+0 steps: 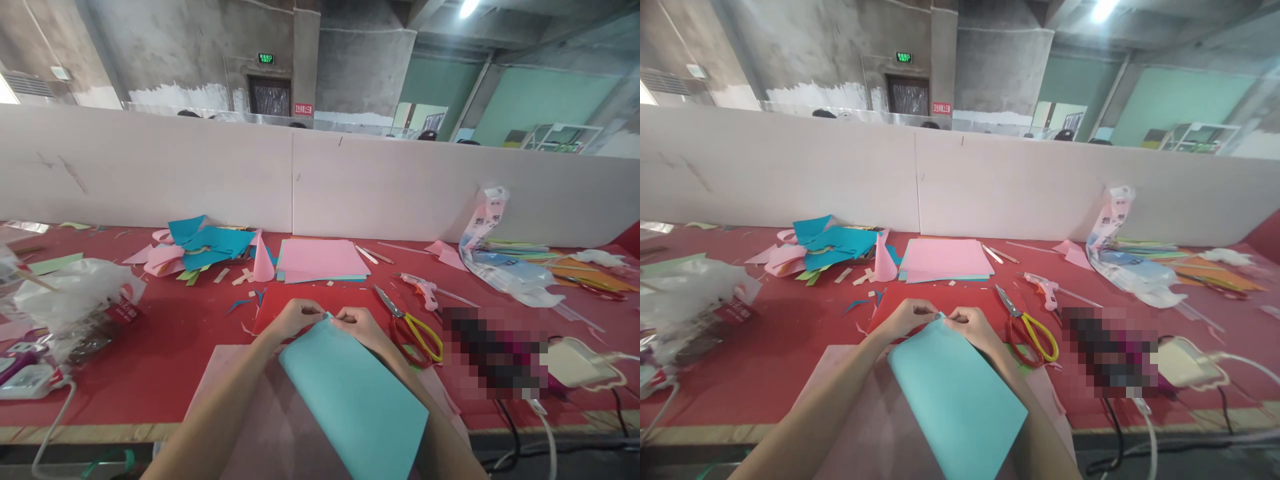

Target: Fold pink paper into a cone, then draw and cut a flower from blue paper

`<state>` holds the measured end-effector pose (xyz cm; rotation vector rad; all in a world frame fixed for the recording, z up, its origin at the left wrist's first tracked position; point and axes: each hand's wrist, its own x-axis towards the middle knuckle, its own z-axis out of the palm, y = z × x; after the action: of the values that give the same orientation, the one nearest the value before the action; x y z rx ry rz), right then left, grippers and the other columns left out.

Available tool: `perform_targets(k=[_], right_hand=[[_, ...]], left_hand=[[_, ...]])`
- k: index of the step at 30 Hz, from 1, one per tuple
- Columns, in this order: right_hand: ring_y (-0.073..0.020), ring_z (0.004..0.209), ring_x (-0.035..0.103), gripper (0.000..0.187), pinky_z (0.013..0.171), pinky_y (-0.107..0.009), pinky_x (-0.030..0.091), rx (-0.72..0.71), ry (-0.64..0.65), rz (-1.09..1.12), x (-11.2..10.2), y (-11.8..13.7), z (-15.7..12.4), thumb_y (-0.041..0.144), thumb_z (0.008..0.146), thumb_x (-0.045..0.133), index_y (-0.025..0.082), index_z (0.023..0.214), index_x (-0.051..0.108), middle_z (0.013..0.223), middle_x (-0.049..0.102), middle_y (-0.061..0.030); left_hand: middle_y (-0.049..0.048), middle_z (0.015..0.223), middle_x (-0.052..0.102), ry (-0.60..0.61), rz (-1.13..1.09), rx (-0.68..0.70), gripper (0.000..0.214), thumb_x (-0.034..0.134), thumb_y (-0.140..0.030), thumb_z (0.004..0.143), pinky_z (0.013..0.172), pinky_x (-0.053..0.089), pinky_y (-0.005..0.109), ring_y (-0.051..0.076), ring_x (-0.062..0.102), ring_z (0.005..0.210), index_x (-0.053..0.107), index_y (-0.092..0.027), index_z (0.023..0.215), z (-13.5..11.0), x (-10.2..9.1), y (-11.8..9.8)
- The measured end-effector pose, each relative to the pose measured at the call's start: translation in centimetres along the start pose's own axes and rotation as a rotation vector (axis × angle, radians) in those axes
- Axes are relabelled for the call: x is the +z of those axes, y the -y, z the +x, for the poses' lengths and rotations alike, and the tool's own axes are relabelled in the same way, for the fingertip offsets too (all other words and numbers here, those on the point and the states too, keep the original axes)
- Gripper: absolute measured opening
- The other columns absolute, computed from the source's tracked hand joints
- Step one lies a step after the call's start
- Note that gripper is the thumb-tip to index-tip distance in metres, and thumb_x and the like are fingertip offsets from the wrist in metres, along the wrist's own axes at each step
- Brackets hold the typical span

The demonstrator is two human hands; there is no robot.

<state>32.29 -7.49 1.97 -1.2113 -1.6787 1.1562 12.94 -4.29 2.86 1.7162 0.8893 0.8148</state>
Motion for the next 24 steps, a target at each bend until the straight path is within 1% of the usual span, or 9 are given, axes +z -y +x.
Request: perform_targets(k=[5,8,13,18,24], right_hand=[[-0.0106,0.056,0.044,0.033,0.051,-0.023,0.031,0.001,0.014,-0.013,0.0,0.0,0.0,0.045,0.074,0.058,0.013,0.069,0.058,0.061,0.052,0.0009],[-0.0106,0.057,0.045,0.033,0.053,-0.022,0.032,-0.002,0.041,-0.033,0.0,0.1,0.0,0.046,0.074,0.057,0.014,0.070,0.059,0.062,0.053,0.0012],[-0.0110,0.060,0.047,0.033,0.055,-0.022,0.034,-0.013,0.044,-0.079,0.0,0.5,0.1,0.048,0.073,0.056,0.015,0.070,0.060,0.066,0.054,0.0013],[-0.0115,0.058,0.045,0.033,0.052,-0.023,0.033,0.056,0.030,-0.065,0.0,1.7,-0.4,0.049,0.071,0.056,0.016,0.069,0.059,0.064,0.054,0.0012],[-0.0132,0.058,0.046,0.031,0.049,-0.023,0.031,0.060,0.033,-0.058,-0.2,3.3,-1.4,0.048,0.070,0.055,0.017,0.070,0.059,0.064,0.055,0.0002]], left_hand=[[0.0032,0.071,0.065,-0.003,0.029,0.004,0.024,0.062,-0.037,0.072,0.063,0.044,0.024,0.015,0.057,0.069,0.067,-0.014,0.073,0.1,-0.1,0.3],[0.0030,0.071,0.064,0.008,0.035,0.023,0.024,0.062,-0.038,0.072,0.062,0.043,0.023,0.014,0.057,0.067,0.066,-0.014,0.074,0.2,-0.2,0.7],[0.0024,0.070,0.063,0.001,0.042,0.044,0.026,0.062,-0.039,0.072,0.060,0.042,0.023,0.013,0.056,0.065,0.066,-0.014,0.073,0.4,-0.2,1.6],[0.0021,0.068,0.062,-0.001,0.029,0.049,0.025,0.062,-0.038,0.072,0.060,0.042,0.022,0.013,0.055,0.064,0.065,-0.013,0.073,0.6,-0.2,1.8],[0.0017,0.067,0.061,0.007,0.033,0.036,0.026,0.062,-0.039,0.072,0.059,0.041,0.022,0.012,0.054,0.064,0.065,-0.013,0.073,0.6,-0.1,1.8]])
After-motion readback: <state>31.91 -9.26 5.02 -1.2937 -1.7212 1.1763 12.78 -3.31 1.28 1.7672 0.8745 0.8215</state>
